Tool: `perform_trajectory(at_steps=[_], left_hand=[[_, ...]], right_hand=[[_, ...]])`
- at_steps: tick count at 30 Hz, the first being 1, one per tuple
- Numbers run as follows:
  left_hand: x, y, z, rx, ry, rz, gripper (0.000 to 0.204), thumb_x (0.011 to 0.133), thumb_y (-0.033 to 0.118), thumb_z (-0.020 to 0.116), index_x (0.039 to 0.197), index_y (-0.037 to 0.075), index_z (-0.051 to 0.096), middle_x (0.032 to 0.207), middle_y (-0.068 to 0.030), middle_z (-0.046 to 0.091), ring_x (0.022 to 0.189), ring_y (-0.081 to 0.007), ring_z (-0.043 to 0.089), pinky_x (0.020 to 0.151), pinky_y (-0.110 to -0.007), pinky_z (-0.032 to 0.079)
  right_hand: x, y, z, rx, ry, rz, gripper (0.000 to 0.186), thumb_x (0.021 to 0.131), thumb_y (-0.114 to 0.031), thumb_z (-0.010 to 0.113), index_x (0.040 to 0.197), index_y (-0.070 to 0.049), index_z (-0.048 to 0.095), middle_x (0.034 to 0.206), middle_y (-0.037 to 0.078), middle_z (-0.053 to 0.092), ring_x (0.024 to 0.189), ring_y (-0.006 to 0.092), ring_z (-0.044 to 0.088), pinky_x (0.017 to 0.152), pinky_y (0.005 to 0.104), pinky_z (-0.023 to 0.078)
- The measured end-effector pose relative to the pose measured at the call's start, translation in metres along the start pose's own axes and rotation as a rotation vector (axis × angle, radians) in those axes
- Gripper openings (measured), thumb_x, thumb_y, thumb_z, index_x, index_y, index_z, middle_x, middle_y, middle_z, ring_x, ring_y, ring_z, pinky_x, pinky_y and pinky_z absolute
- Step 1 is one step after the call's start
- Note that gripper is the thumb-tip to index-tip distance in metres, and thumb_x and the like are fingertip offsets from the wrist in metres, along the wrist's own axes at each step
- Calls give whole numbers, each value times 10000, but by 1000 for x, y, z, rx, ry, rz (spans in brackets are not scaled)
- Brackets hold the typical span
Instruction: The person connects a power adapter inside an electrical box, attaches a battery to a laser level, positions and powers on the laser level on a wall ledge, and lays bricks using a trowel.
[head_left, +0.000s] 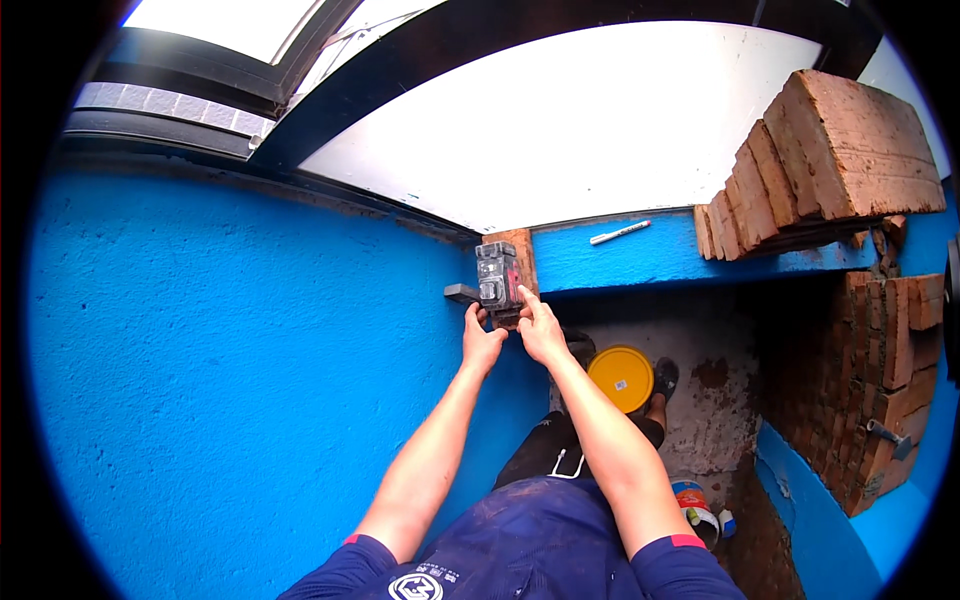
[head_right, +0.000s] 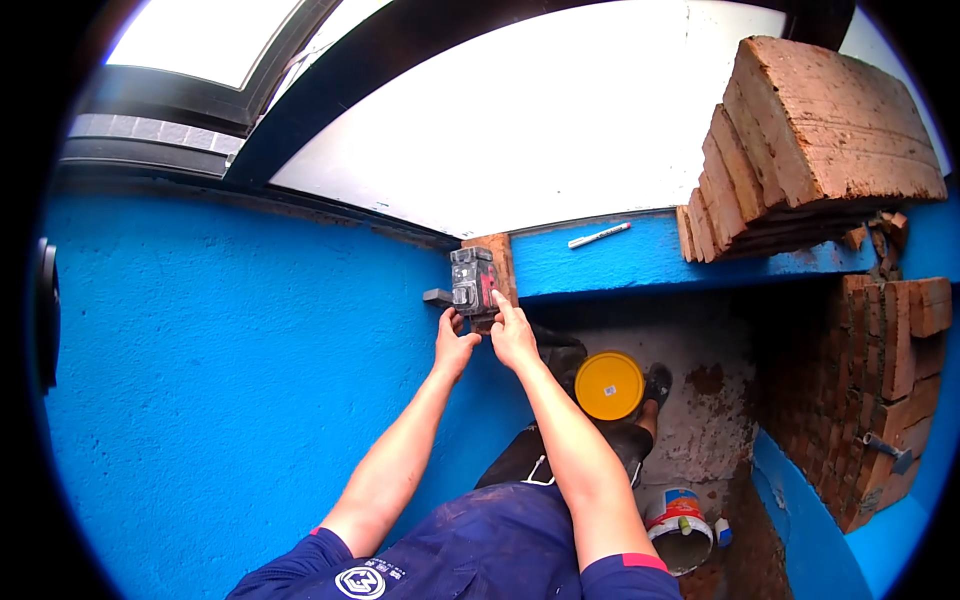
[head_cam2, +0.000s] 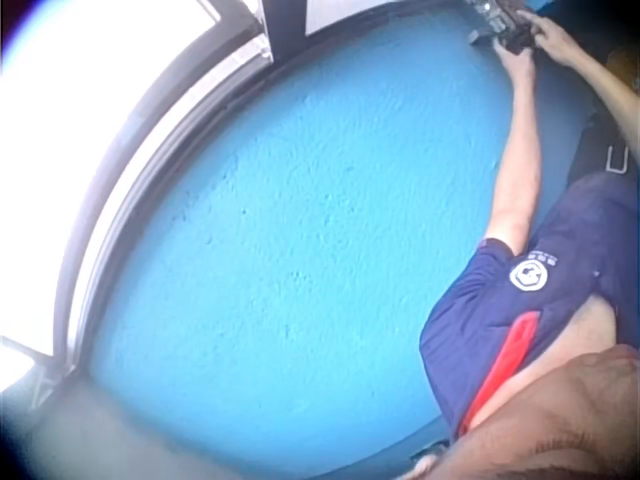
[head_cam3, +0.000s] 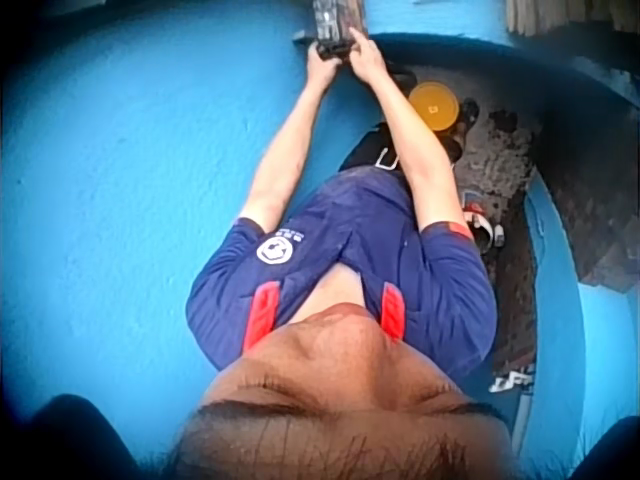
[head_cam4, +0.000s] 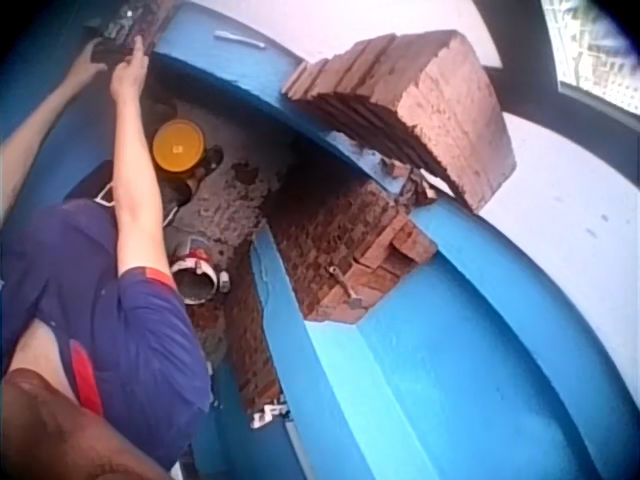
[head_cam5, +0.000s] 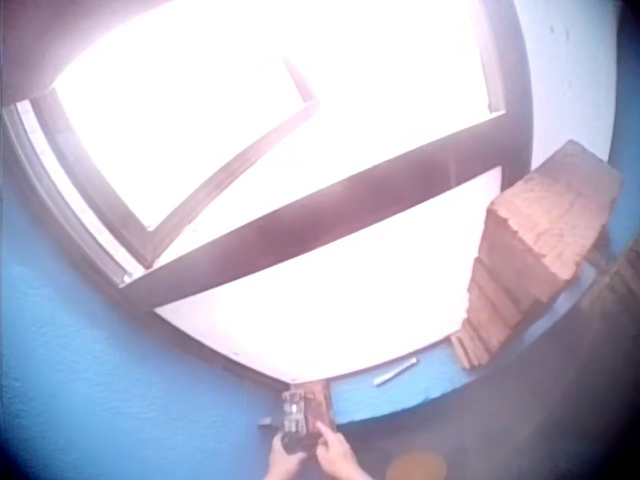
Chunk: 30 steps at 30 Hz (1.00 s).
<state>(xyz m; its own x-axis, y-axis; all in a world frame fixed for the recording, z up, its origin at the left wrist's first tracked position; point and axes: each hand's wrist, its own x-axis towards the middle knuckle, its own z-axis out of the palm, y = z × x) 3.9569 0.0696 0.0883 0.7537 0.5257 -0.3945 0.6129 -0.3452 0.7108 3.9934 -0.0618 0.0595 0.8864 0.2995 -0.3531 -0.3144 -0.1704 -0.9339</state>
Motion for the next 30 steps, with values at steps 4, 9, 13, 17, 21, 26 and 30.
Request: perform_trajectory(at_steps=[4, 9, 13, 17, 21, 26, 30], left_hand=[[-11, -8, -3, 13, -1, -53, 858, 656, 1, 651, 1423, 18, 265, 1387, -204, 435, 1282, -320, 427, 999, -372, 426], [-22, -26, -9, 31, -20, -79, 852, 665, -1, 650, 1425, 33, 269, 1406, -195, 419, 1297, -329, 410, 998, -385, 426], [-25, -33, -12, 35, -16, -99, 856, 664, -14, 649, 1430, 32, 271, 1402, -186, 423, 1296, -320, 409, 978, -386, 441], [-23, -34, -13, 19, -7, -94, 842, 672, 3, 649, 1424, 31, 270, 1395, -203, 427, 1289, -327, 418, 968, -376, 448], [-20, -29, -10, -3, 2, -72, 844, 673, 15, 660, 1423, 31, 273, 1383, -209, 434, 1274, -321, 431, 953, -371, 457], [-12, -23, 7, -4, -7, -71, 875, 679, 124, 755, 1413, 14, 292, 1328, -199, 484, 1230, -301, 470, 984, -386, 425], [12, -37, 7, 24, -29, 121, 759, 655, 271, 818, 1255, -7, 446, 1172, -170, 569, 1075, -278, 558, 919, -388, 442]], right_hand=[[7, -3, -2, -8, 28, 2, 602, 807, -53, 496, 1381, -227, 443, 988, 128, 560, 936, 296, 579, 853, 380, 475], [17, -7, 0, -103, 20, -39, 614, 823, -54, 492, 1405, -233, 415, 967, 105, 551, 882, 242, 579, 825, 343, 483], [19, -6, 2, -168, -6, -37, 606, 826, -66, 496, 1404, -232, 417, 951, 111, 548, 886, 258, 573, 833, 352, 476], [11, 8, 1, -144, 86, -50, 576, 836, -78, 495, 1391, -218, 436, 938, 116, 553, 875, 259, 579, 820, 356, 479], [-19, 42, -20, -197, 119, 15, 488, 880, -127, 487, 1362, -199, 472, 915, 135, 573, 840, 266, 592, 796, 366, 480], [-93, 108, -84, -405, 190, 170, 470, 862, -119, 484, 1329, -169, 501, 1032, 219, 603, 962, 363, 593, 859, 407, 474], [-159, 166, -133, -443, 261, 372, 469, 786, -90, 532, 1252, -127, 564, 1061, 254, 621, 954, 390, 613, 854, 431, 497]])
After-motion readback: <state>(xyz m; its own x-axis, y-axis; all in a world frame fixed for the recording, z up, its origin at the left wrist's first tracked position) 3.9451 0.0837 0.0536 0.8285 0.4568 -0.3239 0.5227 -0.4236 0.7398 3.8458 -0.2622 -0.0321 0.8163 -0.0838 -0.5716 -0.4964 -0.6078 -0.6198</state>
